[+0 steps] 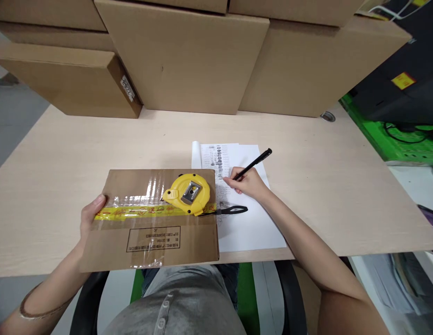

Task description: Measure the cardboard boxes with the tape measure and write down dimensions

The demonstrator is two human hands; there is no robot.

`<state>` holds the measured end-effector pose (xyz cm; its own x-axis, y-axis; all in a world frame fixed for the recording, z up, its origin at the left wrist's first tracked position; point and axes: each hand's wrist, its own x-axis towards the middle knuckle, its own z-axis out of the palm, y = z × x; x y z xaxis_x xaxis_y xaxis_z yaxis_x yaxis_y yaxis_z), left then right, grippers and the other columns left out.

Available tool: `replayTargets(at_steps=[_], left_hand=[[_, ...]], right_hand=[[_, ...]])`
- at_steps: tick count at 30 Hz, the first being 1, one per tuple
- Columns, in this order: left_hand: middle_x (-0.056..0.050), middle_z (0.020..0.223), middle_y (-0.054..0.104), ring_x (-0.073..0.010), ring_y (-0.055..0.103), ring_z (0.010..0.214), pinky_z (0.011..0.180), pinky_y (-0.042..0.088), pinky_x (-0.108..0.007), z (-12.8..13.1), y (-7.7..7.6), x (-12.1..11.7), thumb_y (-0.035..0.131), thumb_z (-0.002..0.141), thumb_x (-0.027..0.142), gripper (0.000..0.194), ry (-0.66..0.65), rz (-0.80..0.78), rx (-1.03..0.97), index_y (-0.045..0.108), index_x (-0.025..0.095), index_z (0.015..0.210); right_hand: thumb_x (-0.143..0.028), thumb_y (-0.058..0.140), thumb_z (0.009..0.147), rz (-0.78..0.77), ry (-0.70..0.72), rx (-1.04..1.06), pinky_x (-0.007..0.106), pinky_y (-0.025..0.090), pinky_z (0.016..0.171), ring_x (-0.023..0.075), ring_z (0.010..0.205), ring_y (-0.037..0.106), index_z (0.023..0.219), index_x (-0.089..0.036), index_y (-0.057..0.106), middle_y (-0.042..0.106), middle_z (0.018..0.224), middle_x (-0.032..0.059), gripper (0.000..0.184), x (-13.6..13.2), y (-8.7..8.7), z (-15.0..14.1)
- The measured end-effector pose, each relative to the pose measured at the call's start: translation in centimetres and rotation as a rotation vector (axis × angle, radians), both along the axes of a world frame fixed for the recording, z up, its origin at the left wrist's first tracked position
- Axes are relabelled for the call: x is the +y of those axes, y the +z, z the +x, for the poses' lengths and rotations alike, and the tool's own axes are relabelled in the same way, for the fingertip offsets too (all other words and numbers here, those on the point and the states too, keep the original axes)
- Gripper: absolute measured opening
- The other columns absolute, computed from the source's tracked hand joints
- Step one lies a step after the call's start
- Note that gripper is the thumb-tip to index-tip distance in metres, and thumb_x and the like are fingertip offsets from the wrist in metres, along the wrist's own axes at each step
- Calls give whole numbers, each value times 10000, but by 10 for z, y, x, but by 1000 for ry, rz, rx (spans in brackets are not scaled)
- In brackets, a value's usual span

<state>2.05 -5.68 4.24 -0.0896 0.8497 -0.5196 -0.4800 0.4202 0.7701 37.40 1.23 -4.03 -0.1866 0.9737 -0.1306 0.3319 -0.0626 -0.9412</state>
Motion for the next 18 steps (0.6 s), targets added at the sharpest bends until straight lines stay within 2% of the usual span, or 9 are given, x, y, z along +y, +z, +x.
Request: replayTargets(at_steps=[4,18], left_hand=[[-15,1077,816,-404,751,1075,792,635,-413,-2,-1,-1,884,604,511,622,-12,20,36,690,300,1156],[-23,1041,814,-416,741,1088,806,632,-429,0,1,0,897,588,537,654,-22,37,59,697,303,1165]], right_hand=[[-540,818,810,-3,3,1,245,359,409,91,388,466,610,-219,548,556,470,-29,465,-1,1,1],[-590,834,773,-13,-19,6,254,379,409,101,398,474,606,-220,573,562,466,-17,483,-1,3,1]])
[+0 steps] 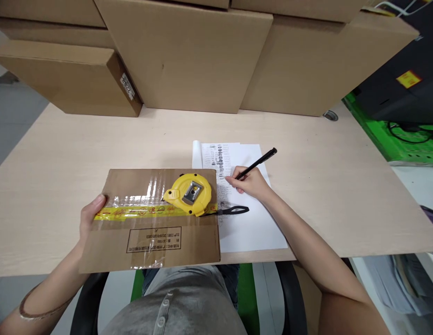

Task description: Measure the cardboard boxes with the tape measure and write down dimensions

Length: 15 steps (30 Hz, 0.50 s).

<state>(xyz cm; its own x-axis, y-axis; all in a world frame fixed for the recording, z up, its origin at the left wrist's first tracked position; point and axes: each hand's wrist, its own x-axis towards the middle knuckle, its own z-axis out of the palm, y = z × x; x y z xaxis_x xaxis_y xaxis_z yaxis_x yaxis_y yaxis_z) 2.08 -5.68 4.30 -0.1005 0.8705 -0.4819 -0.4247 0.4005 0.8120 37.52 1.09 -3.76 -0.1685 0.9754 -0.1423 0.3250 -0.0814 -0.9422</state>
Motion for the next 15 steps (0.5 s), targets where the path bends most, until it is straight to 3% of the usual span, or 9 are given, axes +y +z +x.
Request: replayTargets(at_steps=[10,15], left_hand=[[-67,1101,795,-398,743,1039,758,626,-434,-1,-1,0,882,603,494,610,8,13,-3,695,280,1142],[-59,1030,795,-400,742,1039,768,631,-439,-1,-1,0,877,601,496,621,12,-7,-7,691,280,1152]], right_hand=[[-547,835,775,0,-40,-24,241,330,380,89,368,433,592,-228,518,525,435,-35,486,-1,-1,0],[-519,826,785,0,-24,-32,246,336,394,91,378,443,587,-228,517,536,448,-31,468,-1,0,0]])
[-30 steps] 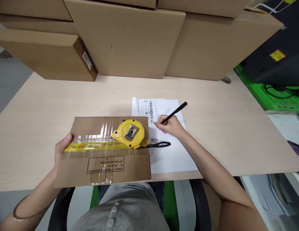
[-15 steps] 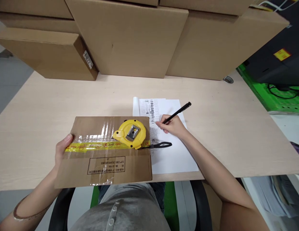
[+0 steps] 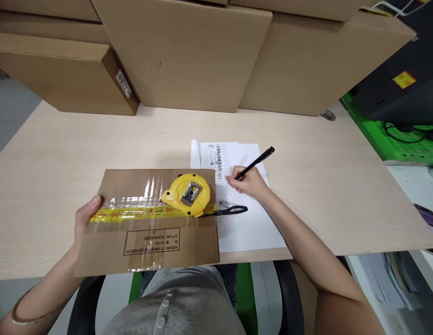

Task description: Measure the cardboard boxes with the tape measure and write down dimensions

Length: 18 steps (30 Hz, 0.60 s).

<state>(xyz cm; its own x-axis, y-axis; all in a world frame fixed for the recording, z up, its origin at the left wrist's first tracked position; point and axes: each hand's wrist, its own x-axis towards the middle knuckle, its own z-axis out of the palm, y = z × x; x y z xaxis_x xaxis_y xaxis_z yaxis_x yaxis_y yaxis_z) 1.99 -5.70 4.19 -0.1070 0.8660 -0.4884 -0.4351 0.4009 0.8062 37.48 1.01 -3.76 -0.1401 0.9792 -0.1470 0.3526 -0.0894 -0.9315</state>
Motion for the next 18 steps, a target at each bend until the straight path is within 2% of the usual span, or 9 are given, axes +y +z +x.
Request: replayTargets(at_steps=[11,18], left_hand=[[-62,1084,798,-405,740,1055,764,630,-439,-1,0,-1,876,611,505,632,-8,5,6,692,289,1176],[-61,987,802,-420,741,1051,766,632,-449,0,2,0,895,588,486,631,6,-18,-26,696,284,1152]], right_hand=[[-450,815,786,27,-23,-33,247,319,396,92,378,436,590,-236,501,520,433,-43,427,1,-2,1],[-428,803,780,26,-17,-42,253,319,386,97,366,430,587,-241,500,521,432,-42,404,1,-1,2]])
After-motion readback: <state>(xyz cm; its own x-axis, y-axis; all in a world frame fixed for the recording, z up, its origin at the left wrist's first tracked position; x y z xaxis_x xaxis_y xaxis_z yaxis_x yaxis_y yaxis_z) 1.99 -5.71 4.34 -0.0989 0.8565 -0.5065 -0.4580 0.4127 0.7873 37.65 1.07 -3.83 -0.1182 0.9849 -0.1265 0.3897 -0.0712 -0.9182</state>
